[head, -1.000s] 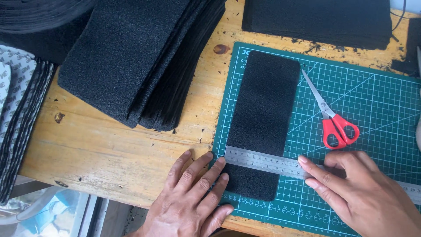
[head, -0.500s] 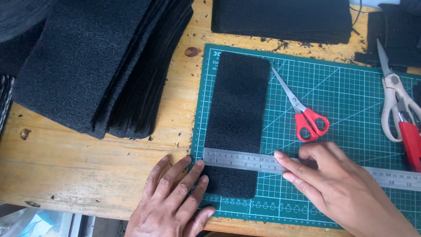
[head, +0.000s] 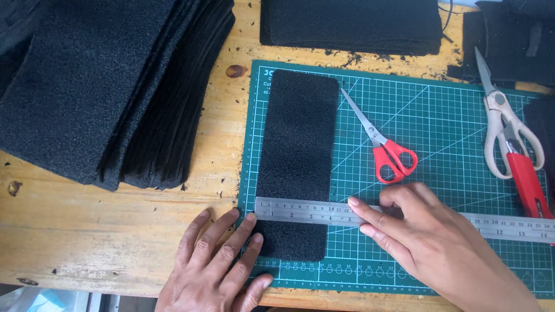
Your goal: The person measures a black foam sheet on a green cutting mat using a metal ruler, then uses a red utility knife to cut along the ruler's edge. After the cut, the person uses scissors to trim the foam piece further.
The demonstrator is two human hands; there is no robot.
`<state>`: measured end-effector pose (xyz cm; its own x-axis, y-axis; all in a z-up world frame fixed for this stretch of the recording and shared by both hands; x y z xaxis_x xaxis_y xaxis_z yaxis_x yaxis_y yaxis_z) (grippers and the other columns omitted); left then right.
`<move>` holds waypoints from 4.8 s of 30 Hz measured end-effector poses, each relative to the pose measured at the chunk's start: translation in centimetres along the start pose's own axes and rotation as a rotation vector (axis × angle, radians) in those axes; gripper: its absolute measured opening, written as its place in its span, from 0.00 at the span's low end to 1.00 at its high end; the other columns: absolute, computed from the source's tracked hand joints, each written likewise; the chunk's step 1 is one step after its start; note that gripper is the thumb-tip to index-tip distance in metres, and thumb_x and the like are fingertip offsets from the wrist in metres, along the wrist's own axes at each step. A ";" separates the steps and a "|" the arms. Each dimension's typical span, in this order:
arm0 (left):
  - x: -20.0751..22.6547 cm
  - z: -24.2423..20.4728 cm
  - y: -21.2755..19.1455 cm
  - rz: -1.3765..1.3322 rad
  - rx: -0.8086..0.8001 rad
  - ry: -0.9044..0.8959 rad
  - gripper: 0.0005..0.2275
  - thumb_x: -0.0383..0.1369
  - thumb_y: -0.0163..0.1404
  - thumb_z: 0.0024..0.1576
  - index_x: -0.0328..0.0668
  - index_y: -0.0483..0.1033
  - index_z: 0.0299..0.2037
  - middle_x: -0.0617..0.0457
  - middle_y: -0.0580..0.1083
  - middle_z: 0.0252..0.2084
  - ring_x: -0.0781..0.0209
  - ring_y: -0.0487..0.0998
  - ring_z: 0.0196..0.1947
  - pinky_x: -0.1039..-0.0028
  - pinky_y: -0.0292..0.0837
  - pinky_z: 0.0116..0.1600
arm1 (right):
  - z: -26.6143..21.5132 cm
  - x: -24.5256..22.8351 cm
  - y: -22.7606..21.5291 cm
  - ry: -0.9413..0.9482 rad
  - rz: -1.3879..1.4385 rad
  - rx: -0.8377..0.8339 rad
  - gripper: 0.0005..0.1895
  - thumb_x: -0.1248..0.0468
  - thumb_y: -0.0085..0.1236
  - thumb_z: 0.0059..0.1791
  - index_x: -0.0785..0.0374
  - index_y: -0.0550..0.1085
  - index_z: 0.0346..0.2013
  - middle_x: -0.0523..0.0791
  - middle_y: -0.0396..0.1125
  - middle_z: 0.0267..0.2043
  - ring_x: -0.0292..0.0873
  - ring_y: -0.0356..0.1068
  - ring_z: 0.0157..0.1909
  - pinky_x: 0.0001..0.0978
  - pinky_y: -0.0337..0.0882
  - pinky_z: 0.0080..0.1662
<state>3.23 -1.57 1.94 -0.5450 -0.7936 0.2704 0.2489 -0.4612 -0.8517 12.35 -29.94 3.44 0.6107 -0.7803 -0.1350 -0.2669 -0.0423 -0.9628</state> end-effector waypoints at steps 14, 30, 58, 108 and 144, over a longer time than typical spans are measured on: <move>0.0 -0.2 0.1 0.005 -0.011 -0.001 0.20 0.50 0.51 0.62 0.42 0.78 0.52 0.43 0.73 0.62 0.41 0.73 0.64 0.44 0.61 0.69 | 0.0 0.2 0.3 0.036 -0.007 -0.051 0.30 0.46 0.52 0.50 0.29 0.67 0.68 0.35 0.61 0.45 0.38 0.64 0.46 0.36 0.80 0.29; 0.3 -0.1 -1.1 -0.098 -0.048 -0.015 0.21 0.46 0.52 0.64 0.35 0.74 0.57 0.40 0.71 0.64 0.41 0.70 0.66 0.43 0.61 0.70 | -1.7 0.9 1.5 -0.135 -0.087 0.126 0.43 0.51 0.62 0.44 0.38 0.59 0.74 0.44 0.63 0.47 0.40 0.67 0.45 0.31 0.79 0.33; 0.3 0.2 -2.8 -0.217 0.027 -0.047 0.18 0.41 0.51 0.65 0.28 0.73 0.50 0.32 0.71 0.56 0.36 0.73 0.59 0.44 0.65 0.68 | -5.8 0.3 6.1 0.096 -0.125 -0.025 0.40 0.41 0.60 0.42 0.21 0.62 0.69 0.32 0.62 0.47 0.33 0.67 0.43 0.31 0.81 0.33; 0.3 0.3 -2.2 -0.236 0.017 -0.064 0.18 0.43 0.56 0.60 0.34 0.74 0.48 0.41 0.74 0.53 0.43 0.74 0.58 0.46 0.67 0.68 | -4.5 -1.9 2.5 -0.132 -0.017 -0.095 0.36 0.48 0.57 0.50 0.47 0.63 0.73 0.43 0.60 0.45 0.38 0.65 0.42 0.31 0.77 0.36; -0.8 9.0 3.2 0.062 -0.295 0.158 0.30 0.53 0.47 0.61 0.36 0.67 0.66 0.34 0.62 0.72 0.39 0.57 0.74 0.49 0.53 0.72 | -1.2 1.8 -2.4 0.583 0.047 0.063 0.30 0.45 0.37 0.56 0.55 0.61 0.69 0.48 0.60 0.44 0.49 0.75 0.21 0.45 0.84 0.25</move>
<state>11.69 -6.03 3.06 -0.6591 -0.7347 0.1605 0.0557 -0.2605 -0.9639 13.19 -31.95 5.78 0.0833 -0.9956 -0.0441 -0.2283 0.0240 -0.9733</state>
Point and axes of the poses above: each hand's wrist, its own z-axis towards the middle knuckle, its own y-axis out of the palm, x = y × z, the point moved 4 cm from there along z, towards the middle knuckle
